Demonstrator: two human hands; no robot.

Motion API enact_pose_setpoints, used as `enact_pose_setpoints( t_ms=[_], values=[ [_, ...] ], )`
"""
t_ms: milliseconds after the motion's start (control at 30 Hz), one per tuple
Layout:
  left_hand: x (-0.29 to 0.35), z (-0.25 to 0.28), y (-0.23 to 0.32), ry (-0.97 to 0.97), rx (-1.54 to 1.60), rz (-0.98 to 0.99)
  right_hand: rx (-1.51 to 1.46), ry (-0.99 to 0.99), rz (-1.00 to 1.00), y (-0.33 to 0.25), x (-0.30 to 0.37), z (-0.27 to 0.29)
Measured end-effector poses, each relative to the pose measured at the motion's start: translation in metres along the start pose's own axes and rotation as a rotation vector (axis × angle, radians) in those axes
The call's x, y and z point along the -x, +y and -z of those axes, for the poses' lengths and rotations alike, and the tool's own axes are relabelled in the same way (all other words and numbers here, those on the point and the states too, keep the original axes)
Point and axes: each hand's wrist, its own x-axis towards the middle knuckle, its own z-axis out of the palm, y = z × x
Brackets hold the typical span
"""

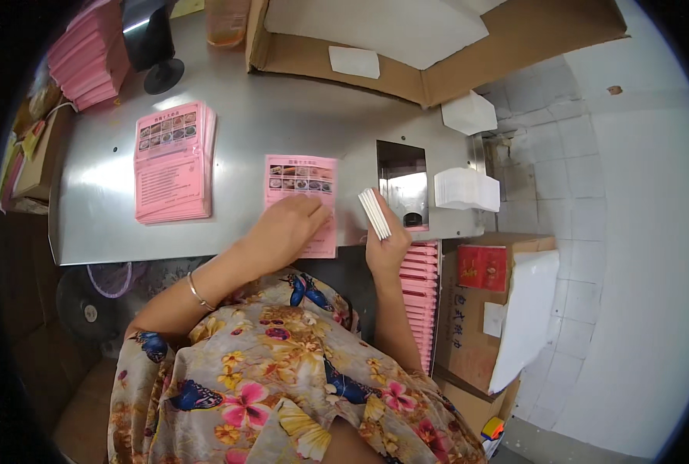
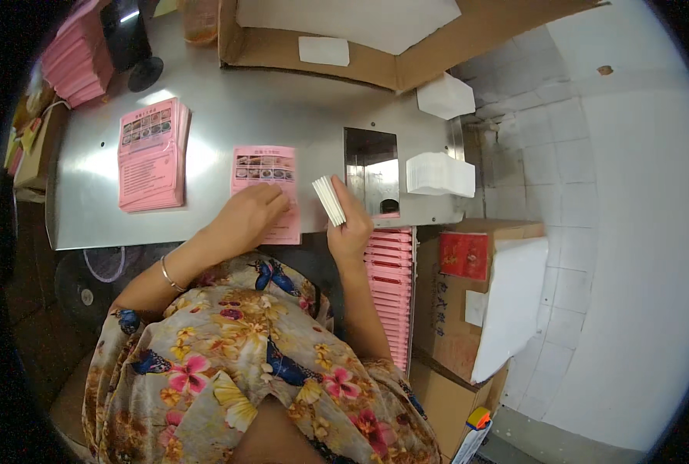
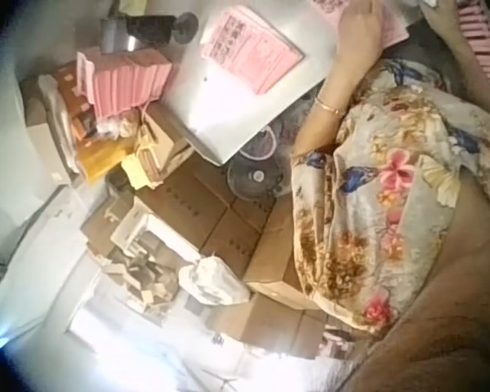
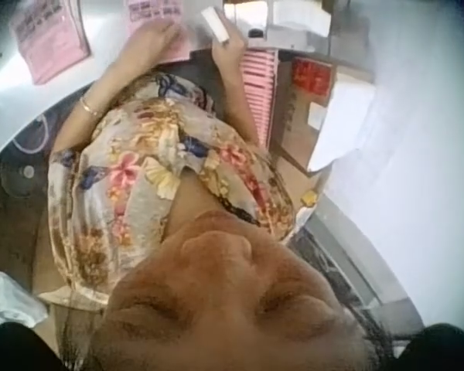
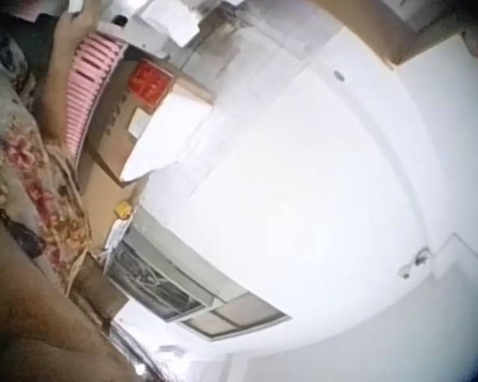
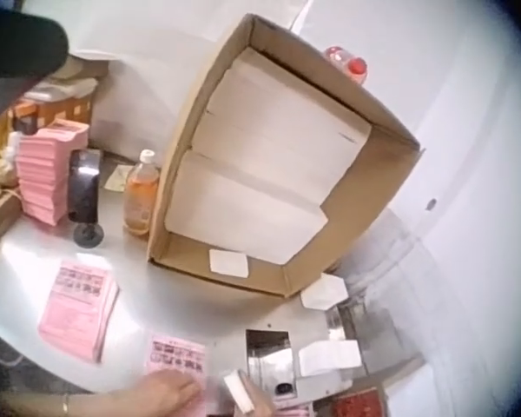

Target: Organizing and packaging small boxes with pink slips at a workstation.

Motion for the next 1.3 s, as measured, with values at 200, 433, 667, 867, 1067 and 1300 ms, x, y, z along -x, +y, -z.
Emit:
enact_pose_setpoints(
  t_ms=[200, 433, 667, 867, 1067, 1300],
  values=[
    [0.019, 0.023, -0.025, 0.084, -0.179, -0.007, 0.025, 0.065, 0.084, 0.005, -0.001, 0.006],
    [-0.002, 0.003, -0.016, -0.072, -0.279, 0.001, 0.183, -0.324, 0.613, -0.016, -0.008, -0.011],
    [-0.011, -0.013, -0.014, 0.084, -0.150, -0.015, 0.224, -0.117, 0.473, -0.018, -0.028, 0.022],
    [-0.011, -0.007, -0.011, 0.067, -0.129, 0.006, 0.246, -0.303, 0.471, 0.000, -0.014, 0.002],
    [-0.012, -0.010, -0.010, 0.089, -0.121, -0.045, 0.565, -0.518, 0.550, 0.006, -0.028, 0.020],
    [-0.038, -0.007, -0.009, 0.245, -0.200, -0.036, 0.614, -0.415, 0.732, -0.001, -0.088, -0.074]
  ],
)
